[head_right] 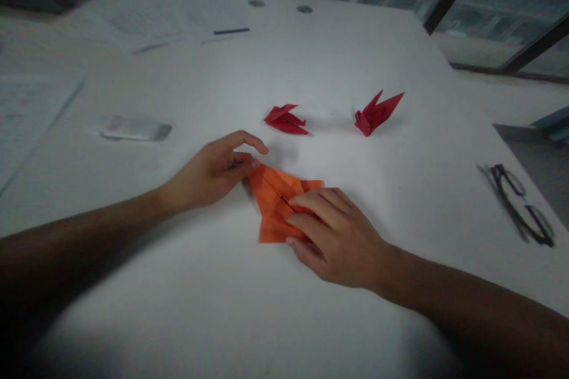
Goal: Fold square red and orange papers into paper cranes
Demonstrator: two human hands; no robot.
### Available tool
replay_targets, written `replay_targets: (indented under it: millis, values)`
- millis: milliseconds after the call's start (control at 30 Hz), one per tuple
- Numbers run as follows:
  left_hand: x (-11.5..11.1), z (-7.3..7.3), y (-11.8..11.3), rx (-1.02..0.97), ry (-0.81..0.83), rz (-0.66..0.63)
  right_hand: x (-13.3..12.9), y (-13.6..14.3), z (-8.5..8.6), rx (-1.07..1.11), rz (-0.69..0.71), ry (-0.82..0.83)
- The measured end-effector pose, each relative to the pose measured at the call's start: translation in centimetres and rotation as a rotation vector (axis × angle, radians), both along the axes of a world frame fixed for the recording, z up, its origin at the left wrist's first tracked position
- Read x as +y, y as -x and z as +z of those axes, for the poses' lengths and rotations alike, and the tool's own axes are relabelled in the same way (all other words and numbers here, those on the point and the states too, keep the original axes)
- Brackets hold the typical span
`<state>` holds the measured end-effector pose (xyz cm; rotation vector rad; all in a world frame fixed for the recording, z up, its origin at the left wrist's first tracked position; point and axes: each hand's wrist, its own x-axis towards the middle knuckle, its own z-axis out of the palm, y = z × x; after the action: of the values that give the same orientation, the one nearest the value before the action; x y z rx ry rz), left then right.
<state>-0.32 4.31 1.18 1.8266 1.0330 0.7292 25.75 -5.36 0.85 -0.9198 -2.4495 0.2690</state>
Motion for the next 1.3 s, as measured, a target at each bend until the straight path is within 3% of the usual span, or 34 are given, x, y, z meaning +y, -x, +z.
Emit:
replay_targets:
  millis: [167, 400, 600, 933, 1067, 1167, 1300]
  values:
    - [-0.2, -0.1, 0.2, -0.007, -0.006, -0.008, 1.2, -0.6, -0.2, 0.138, -0.3, 0.124]
    - [-0.3, -0.2, 0.0, -0.146, -0.23, 0.078, 1.4, -0.9, -0.8, 0.078, -0.352, 0.185]
    - [-0.2, -0.6, -0.4, -0.207, -0.3, 0.232, 1.4, -1.1, -0.6, 0.145, -0.402, 0.208]
    - [-1.6, -0.1, -0.9, -0.228, -0.669, 0.285, 2.5, -1.6, -0.5, 0.448, -0.329, 0.444]
    - [-1.6, -0.2, -1.2, -0.242, -0.795, 0.316, 2.6, -1.3, 0.5, 0.576, -0.215, 0.708]
    - [-1.3, -0.5, -1.3, -0.251, -0.843, 0.335, 2.7, -1.1, 1.0, 0.702, -0.165, 0.87]
    - [-0.9, -0.4, -1.3, -0.261, -0.858, 0.331, 3.2, -1.0, 0.4, 0.841, -0.167, 0.896]
